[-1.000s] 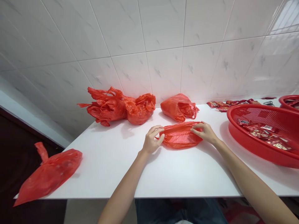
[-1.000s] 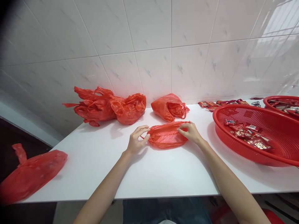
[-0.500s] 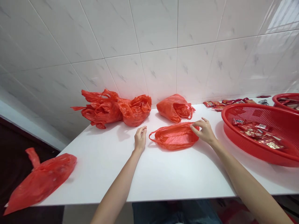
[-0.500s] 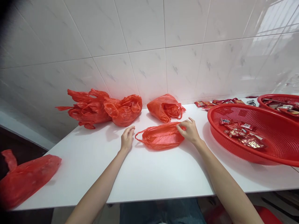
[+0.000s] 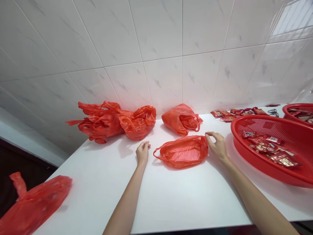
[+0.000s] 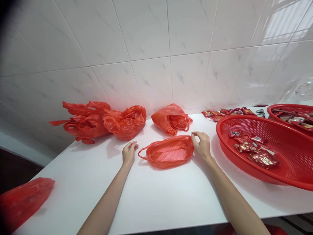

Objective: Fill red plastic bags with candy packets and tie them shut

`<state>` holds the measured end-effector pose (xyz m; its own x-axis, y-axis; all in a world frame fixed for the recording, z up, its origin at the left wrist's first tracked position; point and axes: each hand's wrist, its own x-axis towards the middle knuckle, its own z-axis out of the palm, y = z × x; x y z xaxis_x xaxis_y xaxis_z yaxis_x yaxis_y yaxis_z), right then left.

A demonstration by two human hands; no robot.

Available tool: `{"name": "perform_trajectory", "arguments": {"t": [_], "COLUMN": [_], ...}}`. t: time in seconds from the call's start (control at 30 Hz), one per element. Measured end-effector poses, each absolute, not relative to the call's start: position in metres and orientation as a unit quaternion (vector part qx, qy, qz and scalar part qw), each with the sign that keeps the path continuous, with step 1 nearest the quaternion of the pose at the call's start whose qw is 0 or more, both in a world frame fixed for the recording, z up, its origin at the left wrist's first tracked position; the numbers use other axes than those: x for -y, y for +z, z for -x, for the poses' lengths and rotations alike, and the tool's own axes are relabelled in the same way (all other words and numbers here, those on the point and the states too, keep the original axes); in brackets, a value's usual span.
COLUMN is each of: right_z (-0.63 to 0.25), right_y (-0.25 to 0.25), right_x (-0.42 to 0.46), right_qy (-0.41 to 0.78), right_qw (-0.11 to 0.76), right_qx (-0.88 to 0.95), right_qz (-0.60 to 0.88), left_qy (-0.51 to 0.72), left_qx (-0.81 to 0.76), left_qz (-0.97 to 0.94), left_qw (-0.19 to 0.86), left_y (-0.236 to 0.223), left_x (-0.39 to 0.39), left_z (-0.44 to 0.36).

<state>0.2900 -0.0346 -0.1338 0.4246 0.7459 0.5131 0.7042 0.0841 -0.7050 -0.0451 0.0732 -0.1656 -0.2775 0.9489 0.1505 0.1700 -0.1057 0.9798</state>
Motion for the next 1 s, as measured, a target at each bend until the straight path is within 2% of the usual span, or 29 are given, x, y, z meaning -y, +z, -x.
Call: {"name": "perform_trajectory", "arguments": {"t": [0.6,1.0], "right_z": [-0.295,-0.308], "right_y": [-0.154,-0.174], "right_x": [0.017,0.016], "right_qy": [0.206,0.241], "right_qw": [0.549,0.510], "right_qx": [0.414,0.430], "right_qz": [0.696,0.705], "left_qy": [0.557,0.538], "left_qx": [-0.533,-0.534], "left_qz": [-0.485,-0.497], "left_qw": [0.412,0.423], "left_y": [-0.163,-0.168], "left_x": [-0.099,-0.094], "left_z": [0.035,0.039]}}
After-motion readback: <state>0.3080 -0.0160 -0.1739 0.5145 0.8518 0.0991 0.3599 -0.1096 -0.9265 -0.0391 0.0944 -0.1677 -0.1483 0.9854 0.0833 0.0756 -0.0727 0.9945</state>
